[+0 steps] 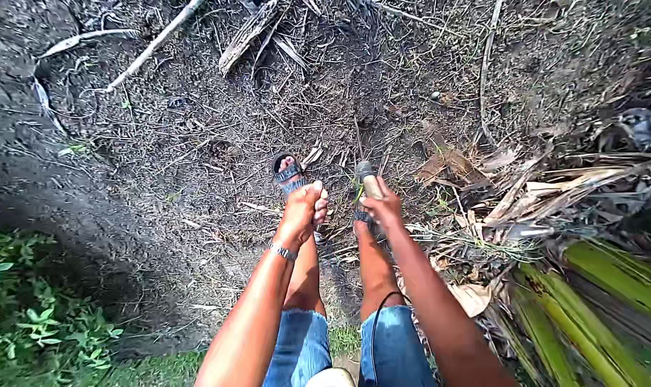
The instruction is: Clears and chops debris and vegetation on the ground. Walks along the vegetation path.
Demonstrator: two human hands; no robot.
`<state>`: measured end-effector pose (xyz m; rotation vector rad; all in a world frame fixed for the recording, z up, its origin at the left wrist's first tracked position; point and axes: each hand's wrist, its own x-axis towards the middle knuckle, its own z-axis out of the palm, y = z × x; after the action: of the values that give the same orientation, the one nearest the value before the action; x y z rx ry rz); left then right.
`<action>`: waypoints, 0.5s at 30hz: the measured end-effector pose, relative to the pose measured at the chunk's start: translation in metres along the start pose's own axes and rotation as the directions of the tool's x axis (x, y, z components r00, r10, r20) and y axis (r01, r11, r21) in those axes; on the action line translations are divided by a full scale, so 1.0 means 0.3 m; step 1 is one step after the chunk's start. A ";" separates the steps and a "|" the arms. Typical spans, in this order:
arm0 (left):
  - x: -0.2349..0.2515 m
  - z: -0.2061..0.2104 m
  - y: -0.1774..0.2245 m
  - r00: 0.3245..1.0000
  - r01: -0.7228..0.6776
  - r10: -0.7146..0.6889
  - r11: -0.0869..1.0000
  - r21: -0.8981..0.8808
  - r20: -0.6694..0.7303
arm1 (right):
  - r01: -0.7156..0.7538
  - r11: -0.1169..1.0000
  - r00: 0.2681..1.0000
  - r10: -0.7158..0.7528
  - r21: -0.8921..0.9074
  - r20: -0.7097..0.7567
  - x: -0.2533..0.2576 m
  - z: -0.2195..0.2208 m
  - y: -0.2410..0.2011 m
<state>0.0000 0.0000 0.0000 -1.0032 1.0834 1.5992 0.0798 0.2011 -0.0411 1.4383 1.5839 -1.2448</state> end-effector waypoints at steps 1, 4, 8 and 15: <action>0.032 0.022 0.003 1.000 -0.021 0.021 0.997 0.070 0.001 | 0.001 1.000 1.000 -0.001 -0.029 -0.008 0.030 -0.118 -0.020; 0.159 0.091 -0.001 0.995 -0.104 0.099 0.965 0.241 0.034 | 0.068 0.991 0.996 -0.074 -0.115 -0.055 0.190 -0.387 -0.080; 0.356 0.192 -0.016 0.992 -0.125 0.114 0.946 0.301 0.052 | 0.166 0.953 0.986 -0.157 -0.254 0.054 0.296 -0.500 -0.216; 0.345 0.257 -0.070 0.997 -0.076 0.062 0.946 0.316 0.054 | 0.198 0.947 0.953 -0.124 -0.255 0.277 0.237 -0.349 0.024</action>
<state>-0.0136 0.1026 -0.0802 -0.7181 1.3097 1.4348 0.0872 0.3235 -0.0728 0.9433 1.6447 -1.1878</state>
